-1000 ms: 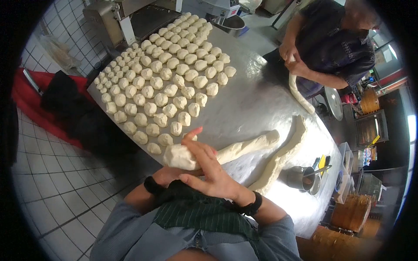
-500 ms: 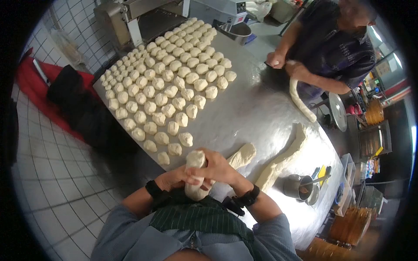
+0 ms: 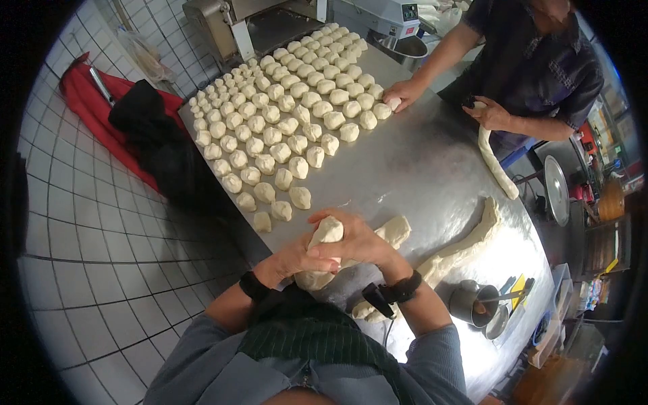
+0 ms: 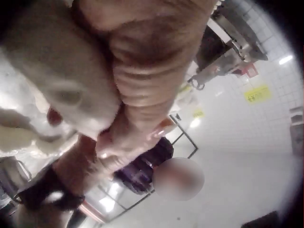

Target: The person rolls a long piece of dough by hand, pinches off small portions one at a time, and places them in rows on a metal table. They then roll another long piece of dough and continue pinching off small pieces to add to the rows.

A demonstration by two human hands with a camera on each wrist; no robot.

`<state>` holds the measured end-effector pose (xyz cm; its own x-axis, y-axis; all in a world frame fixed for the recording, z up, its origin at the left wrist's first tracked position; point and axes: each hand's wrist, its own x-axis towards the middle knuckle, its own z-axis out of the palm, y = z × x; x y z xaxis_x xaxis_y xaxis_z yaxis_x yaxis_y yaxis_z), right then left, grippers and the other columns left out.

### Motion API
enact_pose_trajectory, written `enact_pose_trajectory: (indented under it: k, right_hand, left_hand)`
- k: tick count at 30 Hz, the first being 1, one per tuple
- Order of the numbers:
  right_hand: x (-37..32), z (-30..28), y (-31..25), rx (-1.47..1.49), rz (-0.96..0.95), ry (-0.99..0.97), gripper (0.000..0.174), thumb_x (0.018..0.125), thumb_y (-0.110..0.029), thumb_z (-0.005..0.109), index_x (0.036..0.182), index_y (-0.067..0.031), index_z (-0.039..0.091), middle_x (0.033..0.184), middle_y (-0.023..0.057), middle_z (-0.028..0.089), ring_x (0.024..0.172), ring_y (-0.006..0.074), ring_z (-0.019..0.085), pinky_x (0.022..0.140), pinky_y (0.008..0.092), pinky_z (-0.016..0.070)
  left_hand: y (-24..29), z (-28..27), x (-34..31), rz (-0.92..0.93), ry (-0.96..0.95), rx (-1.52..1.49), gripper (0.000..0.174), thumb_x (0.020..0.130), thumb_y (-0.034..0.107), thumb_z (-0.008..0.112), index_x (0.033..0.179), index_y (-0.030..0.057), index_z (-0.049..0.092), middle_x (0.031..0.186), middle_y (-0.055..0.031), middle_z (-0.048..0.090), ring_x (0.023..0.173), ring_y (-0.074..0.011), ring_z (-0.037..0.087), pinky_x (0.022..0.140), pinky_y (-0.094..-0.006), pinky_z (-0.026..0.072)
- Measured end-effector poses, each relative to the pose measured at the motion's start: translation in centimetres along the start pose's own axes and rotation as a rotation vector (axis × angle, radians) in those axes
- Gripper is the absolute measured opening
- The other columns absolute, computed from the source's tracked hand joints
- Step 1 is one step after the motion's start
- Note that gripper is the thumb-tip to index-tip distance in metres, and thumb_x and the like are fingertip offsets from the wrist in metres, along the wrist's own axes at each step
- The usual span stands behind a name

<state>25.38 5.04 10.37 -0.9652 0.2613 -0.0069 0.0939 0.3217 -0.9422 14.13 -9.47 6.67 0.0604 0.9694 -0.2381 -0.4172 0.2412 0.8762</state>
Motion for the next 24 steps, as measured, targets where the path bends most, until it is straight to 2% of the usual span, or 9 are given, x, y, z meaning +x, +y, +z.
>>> enact_pose_trajectory:
  k: [2, 5, 7, 8, 10, 15, 18, 20, 24]
  right_hand:
    - [0.4, 0.3, -0.3, 0.147, 0.098, -0.103, 0.047, 0.074, -0.026, 0.081, 0.112, -0.0049, 0.062, 0.097, 0.0103, 0.066, 0.090, 0.0194, 0.063, 0.079, 0.0294, 0.0498]
    - [1.2, 1.2, -0.6, 0.070, 0.150, -0.030, 0.039, 0.075, -0.020, 0.078, 0.108, -0.0051, 0.062, 0.096, 0.0094, 0.067, 0.090, 0.0169, 0.063, 0.079, 0.0300, 0.0504]
    - [1.8, 1.5, -1.4, -0.046, 0.132, 0.185, 0.032, 0.076, -0.015, 0.074, 0.103, -0.0052, 0.061, 0.095, 0.0103, 0.067, 0.090, 0.0204, 0.065, 0.078, 0.0324, 0.0515]
    - [2.2, 1.8, -1.8, -0.054, 0.144, 0.182, 0.032, 0.076, -0.015, 0.074, 0.103, -0.0052, 0.061, 0.095, 0.0103, 0.067, 0.090, 0.0204, 0.065, 0.078, 0.0324, 0.0515]
    - [2.8, 2.7, -2.6, -0.181, 0.106, 0.279, 0.029, 0.075, -0.012, 0.073, 0.100, -0.0057, 0.060, 0.095, 0.0125, 0.066, 0.089, 0.0272, 0.066, 0.076, 0.0347, 0.0525]
    - [3.3, 3.2, -1.9, -0.433, -0.031, 0.349, 0.030, 0.075, -0.010, 0.073, 0.101, -0.0059, 0.058, 0.096, 0.0130, 0.063, 0.086, 0.0328, 0.065, 0.075, 0.0368, 0.0524]
    - [3.3, 2.9, -1.5, -0.384, 0.018, 0.320, 0.032, 0.075, -0.010, 0.072, 0.104, -0.0060, 0.057, 0.097, 0.0129, 0.063, 0.088, 0.0318, 0.065, 0.078, 0.0372, 0.0512]
    - [3.8, 2.5, -0.8, -0.324, 0.078, 0.288, 0.033, 0.076, -0.009, 0.071, 0.105, -0.0061, 0.057, 0.097, 0.0131, 0.064, 0.091, 0.0303, 0.065, 0.082, 0.0372, 0.0500]
    - [7.6, 0.3, 4.5, -0.382, 0.197, 0.425, 0.035, 0.078, -0.014, 0.071, 0.108, -0.0048, 0.056, 0.100, 0.0159, 0.063, 0.095, 0.0348, 0.063, 0.081, 0.0391, 0.0499]
  left_hand:
    - [0.1, -0.2, 0.2, 0.080, -0.040, -0.074, 0.048, 0.079, 0.014, 0.076, 0.121, 0.0028, 0.057, 0.098, -0.0049, 0.065, 0.106, -0.0151, 0.059, 0.090, -0.0305, 0.0480]
    - [-0.7, -1.2, 0.0, -0.042, 0.035, -0.158, 0.067, 0.075, 0.015, 0.080, 0.131, 0.0021, 0.046, 0.115, -0.0087, 0.059, 0.104, -0.0164, 0.058, 0.090, -0.0330, 0.0494]
    - [-1.5, -1.7, 0.8, 0.494, 0.360, 0.104, 0.088, 0.072, 0.016, 0.083, 0.141, 0.0015, 0.030, 0.116, -0.0131, 0.060, 0.110, -0.0217, 0.059, 0.091, -0.0352, 0.0499]
    - [-1.9, -1.7, 1.0, 0.493, 0.357, 0.090, 0.088, 0.072, 0.016, 0.083, 0.141, 0.0015, 0.030, 0.116, -0.0131, 0.060, 0.110, -0.0217, 0.059, 0.091, -0.0352, 0.0499]
    - [-0.5, -1.0, 0.6, 0.448, 0.424, 0.527, 0.100, 0.070, 0.016, 0.084, 0.145, 0.0013, 0.018, 0.114, -0.0172, 0.061, 0.112, -0.0272, 0.060, 0.091, -0.0373, 0.0500]
    - [-2.4, -2.3, 3.1, 0.464, 0.527, 0.572, 0.076, 0.073, 0.015, 0.079, 0.136, 0.0053, 0.037, 0.114, -0.0176, 0.062, 0.105, -0.0249, 0.064, 0.085, -0.0347, 0.0520]
    - [-3.3, -3.7, 4.0, 0.434, 0.343, 0.269, 0.053, 0.075, 0.015, 0.075, 0.121, 0.0046, 0.054, 0.106, -0.0132, 0.065, 0.096, -0.0198, 0.064, 0.078, -0.0324, 0.0515]
    - [-2.7, -4.9, 4.2, 0.153, 0.060, 0.215, 0.040, 0.074, 0.018, 0.079, 0.105, 0.0012, 0.060, 0.096, -0.0059, 0.066, 0.092, -0.0141, 0.060, 0.078, -0.0319, 0.0492]
    - [0.7, -3.6, 2.8, -0.066, -0.056, 0.100, 0.031, 0.077, 0.020, 0.077, 0.098, 0.0028, 0.062, 0.092, -0.0056, 0.066, 0.086, -0.0130, 0.060, 0.073, -0.0311, 0.0484]
